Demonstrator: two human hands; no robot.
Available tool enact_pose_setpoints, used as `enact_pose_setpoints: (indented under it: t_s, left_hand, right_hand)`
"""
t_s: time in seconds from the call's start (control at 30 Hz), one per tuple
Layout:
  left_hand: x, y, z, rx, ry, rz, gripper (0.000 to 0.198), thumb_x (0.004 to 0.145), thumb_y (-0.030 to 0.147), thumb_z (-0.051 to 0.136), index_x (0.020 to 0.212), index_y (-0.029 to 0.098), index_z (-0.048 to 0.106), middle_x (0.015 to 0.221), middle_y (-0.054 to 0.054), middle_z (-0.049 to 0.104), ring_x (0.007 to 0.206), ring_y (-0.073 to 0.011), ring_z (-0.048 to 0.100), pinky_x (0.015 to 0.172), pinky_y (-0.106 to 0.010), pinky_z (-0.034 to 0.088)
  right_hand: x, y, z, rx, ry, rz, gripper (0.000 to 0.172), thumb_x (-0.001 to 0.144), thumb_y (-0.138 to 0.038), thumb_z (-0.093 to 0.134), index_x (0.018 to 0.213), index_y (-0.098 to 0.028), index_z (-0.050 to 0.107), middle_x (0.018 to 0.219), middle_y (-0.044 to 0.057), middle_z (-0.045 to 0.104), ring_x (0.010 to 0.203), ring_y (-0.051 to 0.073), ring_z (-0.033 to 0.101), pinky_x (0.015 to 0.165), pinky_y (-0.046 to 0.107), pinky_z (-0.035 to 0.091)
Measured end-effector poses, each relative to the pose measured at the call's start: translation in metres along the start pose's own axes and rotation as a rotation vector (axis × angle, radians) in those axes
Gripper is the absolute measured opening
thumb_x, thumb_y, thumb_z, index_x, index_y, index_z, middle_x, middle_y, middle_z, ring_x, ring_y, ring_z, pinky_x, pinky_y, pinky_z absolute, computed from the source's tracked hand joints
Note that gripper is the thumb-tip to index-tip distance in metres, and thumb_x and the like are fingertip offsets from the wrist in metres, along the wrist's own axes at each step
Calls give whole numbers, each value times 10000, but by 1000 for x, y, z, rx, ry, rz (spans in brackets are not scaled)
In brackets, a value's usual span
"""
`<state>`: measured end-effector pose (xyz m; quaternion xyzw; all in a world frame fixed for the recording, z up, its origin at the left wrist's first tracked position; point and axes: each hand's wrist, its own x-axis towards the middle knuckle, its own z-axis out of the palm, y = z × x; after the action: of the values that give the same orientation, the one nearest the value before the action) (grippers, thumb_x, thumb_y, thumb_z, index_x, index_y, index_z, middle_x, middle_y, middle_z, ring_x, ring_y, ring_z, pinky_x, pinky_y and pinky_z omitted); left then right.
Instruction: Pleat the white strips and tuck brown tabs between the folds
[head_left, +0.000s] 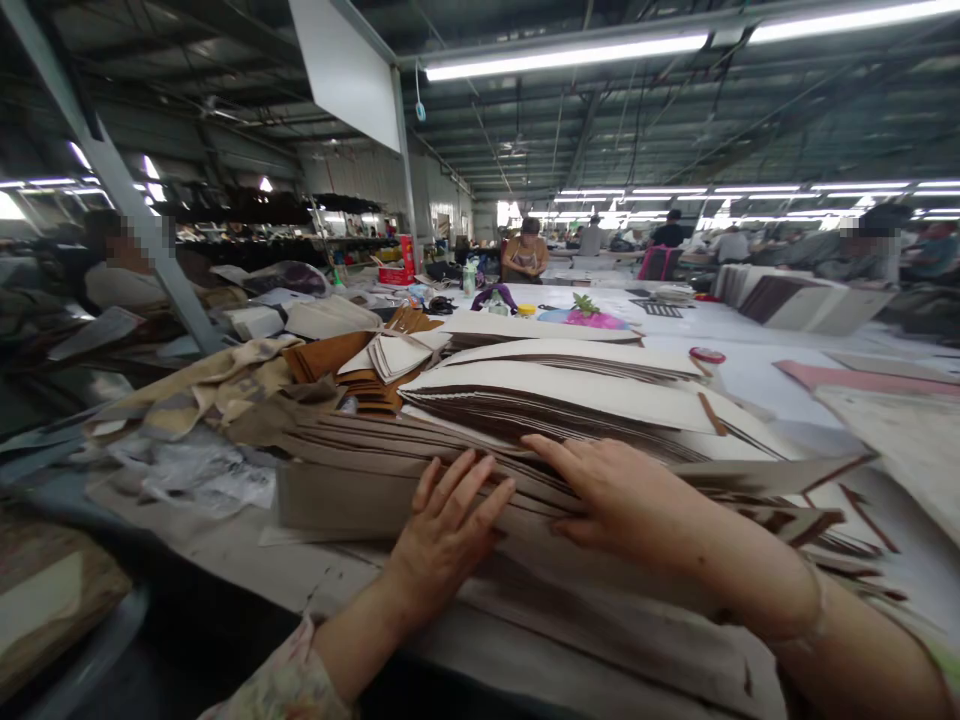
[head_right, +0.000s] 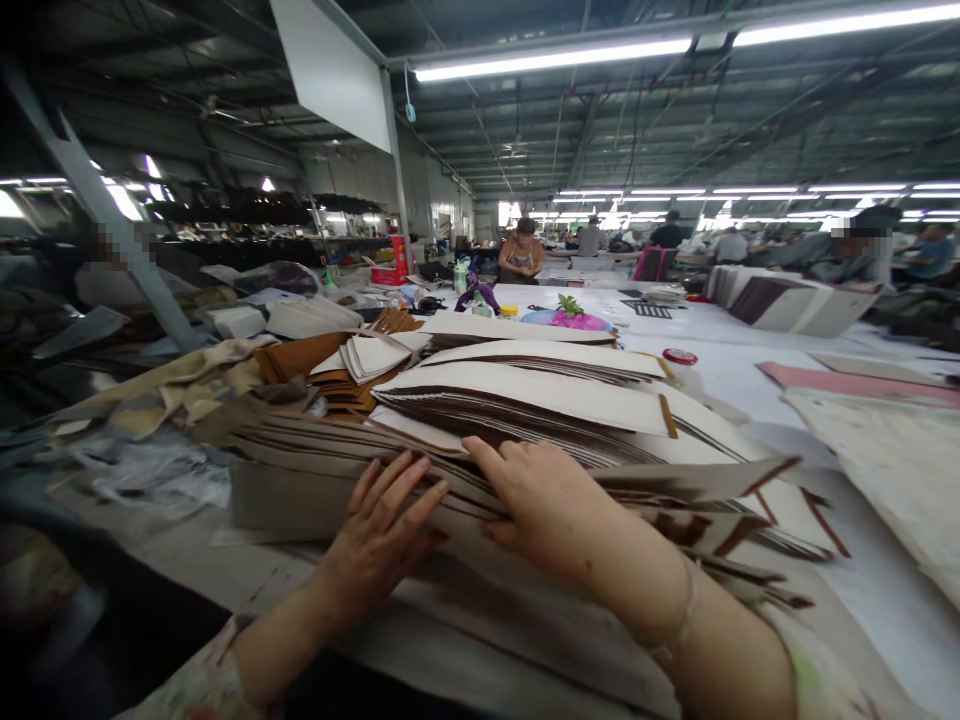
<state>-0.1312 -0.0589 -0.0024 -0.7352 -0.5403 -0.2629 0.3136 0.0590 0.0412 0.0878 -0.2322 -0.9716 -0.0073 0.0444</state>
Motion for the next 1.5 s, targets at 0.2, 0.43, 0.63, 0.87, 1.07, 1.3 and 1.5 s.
enact_pose_setpoints:
  t_s: [0.2, 0.43, 0.63, 0.87, 1.07, 1.3, 1.5]
  left_hand:
    - [36, 1, -1, -88, -338, 148, 691, 786, 463, 530, 1360, 236, 220, 1411, -75, 279, 1311, -261, 176, 1066, -450, 65]
    - [71, -21, -10, -231, -870, 218, 897, 642, 523, 640, 1356, 212, 193, 1335, -104, 388, 1195, -264, 375, 991, -401, 263]
    - [69, -32, -16, -282, -967, 166, 976, 562, 513, 705, 1355, 279, 185, 1328, -75, 396, 1169, -269, 400, 969, -372, 297]
    - [95, -24, -8, -426, -1102, 253, 996, 516, 483, 735, 1343, 264, 225, 1267, -61, 484, 1096, -255, 488, 925, -324, 350]
    - [111, -17, -36, -316, -1118, 254, 628, 563, 450, 709, 1123, 270, 488, 946, -12, 650, 836, -233, 607, 696, -274, 436]
    - [164, -16, -56, -151, -976, 204, 488, 649, 443, 636, 1093, 274, 521, 957, -15, 632, 873, -237, 582, 750, -292, 404]
    - [150, -38, 2, -414, -1414, 129, 623, 677, 556, 576, 1202, 238, 469, 1060, -59, 624, 872, -205, 599, 719, -250, 435]
  right_hand:
    - [-10, 14, 47, 22, -94, 89, 933, 574, -482, 683, 1355, -199, 257, 1206, 155, 470, 1035, 308, 478, 854, 429, 377]
    - [-34, 7, 31, 196, -151, 135, 1051, 570, -461, 699, 1387, -119, 135, 1126, 159, 528, 991, 286, 508, 847, 389, 407]
    - [-54, 17, 27, 259, -252, 189, 1080, 535, -429, 721, 1392, -161, 121, 1168, 147, 520, 1001, 293, 524, 843, 386, 419]
    - [-60, -13, 26, 140, -297, 190, 973, 604, -253, 653, 1394, -183, 87, 1045, 129, 580, 882, 287, 576, 730, 380, 467]
    - [-70, -19, 12, 53, -165, 142, 895, 630, -203, 605, 1387, -209, 127, 995, 105, 589, 817, 266, 581, 679, 363, 463]
    - [-69, 17, -16, -104, 144, 176, 880, 640, -152, 565, 1388, -248, 112, 1023, 93, 577, 837, 266, 562, 699, 374, 433]
    - [-84, 37, 28, 142, -59, 160, 968, 582, -296, 635, 1386, -110, 130, 1068, 130, 577, 924, 271, 552, 795, 369, 429]
